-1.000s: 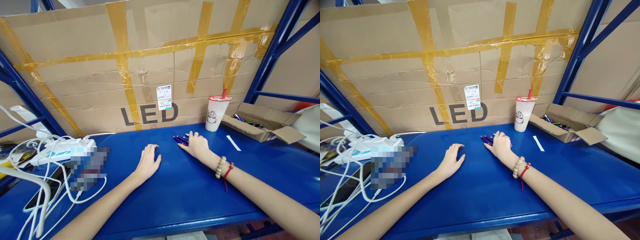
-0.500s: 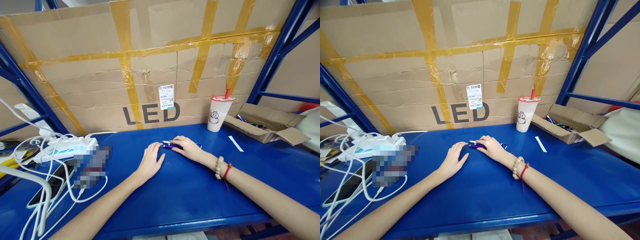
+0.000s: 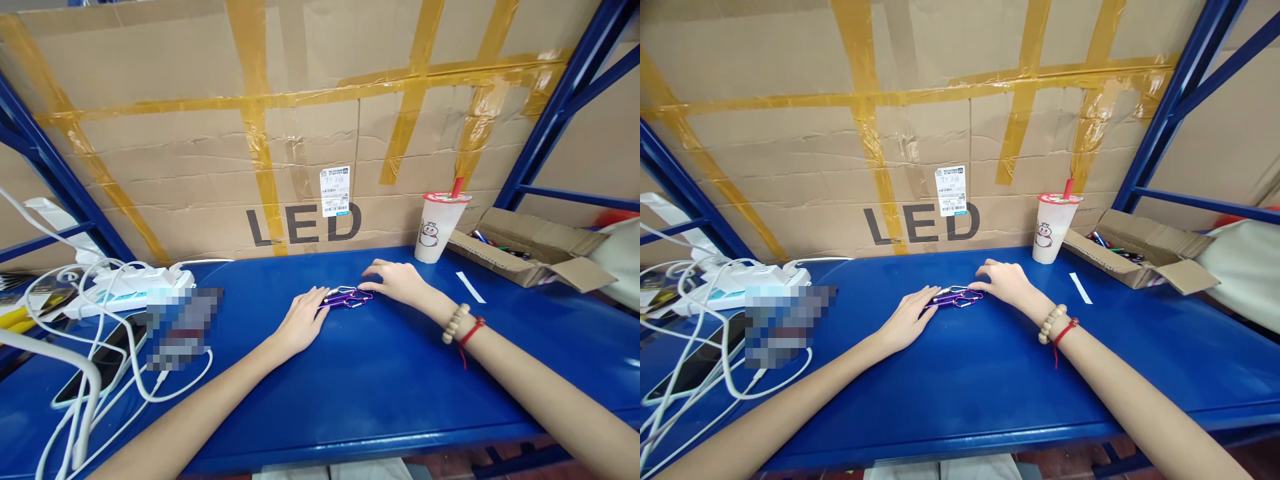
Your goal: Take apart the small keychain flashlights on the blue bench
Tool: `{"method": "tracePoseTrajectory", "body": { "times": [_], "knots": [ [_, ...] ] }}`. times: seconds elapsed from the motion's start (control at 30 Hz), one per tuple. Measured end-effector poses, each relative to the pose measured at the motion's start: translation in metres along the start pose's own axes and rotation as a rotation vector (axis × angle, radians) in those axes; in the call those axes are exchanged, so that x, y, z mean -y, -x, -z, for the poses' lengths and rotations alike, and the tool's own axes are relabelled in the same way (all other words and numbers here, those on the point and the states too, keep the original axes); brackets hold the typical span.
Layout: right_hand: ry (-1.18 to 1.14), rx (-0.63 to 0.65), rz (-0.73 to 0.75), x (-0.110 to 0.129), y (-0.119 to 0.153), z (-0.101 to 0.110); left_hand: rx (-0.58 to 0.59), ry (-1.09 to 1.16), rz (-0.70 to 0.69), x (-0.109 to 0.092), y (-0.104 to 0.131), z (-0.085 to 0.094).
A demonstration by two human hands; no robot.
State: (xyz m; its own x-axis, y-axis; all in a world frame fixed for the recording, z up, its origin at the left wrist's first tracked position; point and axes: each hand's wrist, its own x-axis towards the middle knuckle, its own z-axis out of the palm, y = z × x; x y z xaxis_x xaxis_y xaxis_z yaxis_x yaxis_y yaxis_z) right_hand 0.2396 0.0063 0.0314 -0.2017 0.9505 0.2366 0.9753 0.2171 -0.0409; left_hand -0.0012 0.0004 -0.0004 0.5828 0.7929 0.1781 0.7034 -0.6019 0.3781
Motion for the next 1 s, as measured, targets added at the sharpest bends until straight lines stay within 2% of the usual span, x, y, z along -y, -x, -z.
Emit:
{"method": "tracePoseTrajectory", "body": {
  "times": [0.1, 0.2, 0.43, 0.63, 0.9, 1.0],
  "knots": [
    [-0.066, 0.119, -0.041, -0.013, -0.002, 0.002, 0.004, -0.01, 0.021, -0.002, 0.001, 0.002],
    [-0.215, 0.151, 0.027, -0.019, -0.005, -0.001, -0.001, -0.027, 0.045, -0.002, 0.001, 0.002],
    [-0.328, 0.055, 0.191, 0.003, -0.003, -0.014, 0.02, -0.033, 0.025, -0.002, 0.0, 0.001],
    [-0.596, -0.036, 0.39, 0.02, -0.003, -0.026, 0.031, -0.008, -0.022, 0.002, -0.001, 0.001],
    [-0.923, 0.031, 0.456, 0.04, 0.002, -0.032, 0.009, -0.01, -0.087, 0.003, 0.0, 0.002],
    [-0.913, -0.085, 0.4, 0.045, 0.002, -0.035, -0.008, -0.04, -0.147, 0.005, -0.001, 0.001]
  ]
}}
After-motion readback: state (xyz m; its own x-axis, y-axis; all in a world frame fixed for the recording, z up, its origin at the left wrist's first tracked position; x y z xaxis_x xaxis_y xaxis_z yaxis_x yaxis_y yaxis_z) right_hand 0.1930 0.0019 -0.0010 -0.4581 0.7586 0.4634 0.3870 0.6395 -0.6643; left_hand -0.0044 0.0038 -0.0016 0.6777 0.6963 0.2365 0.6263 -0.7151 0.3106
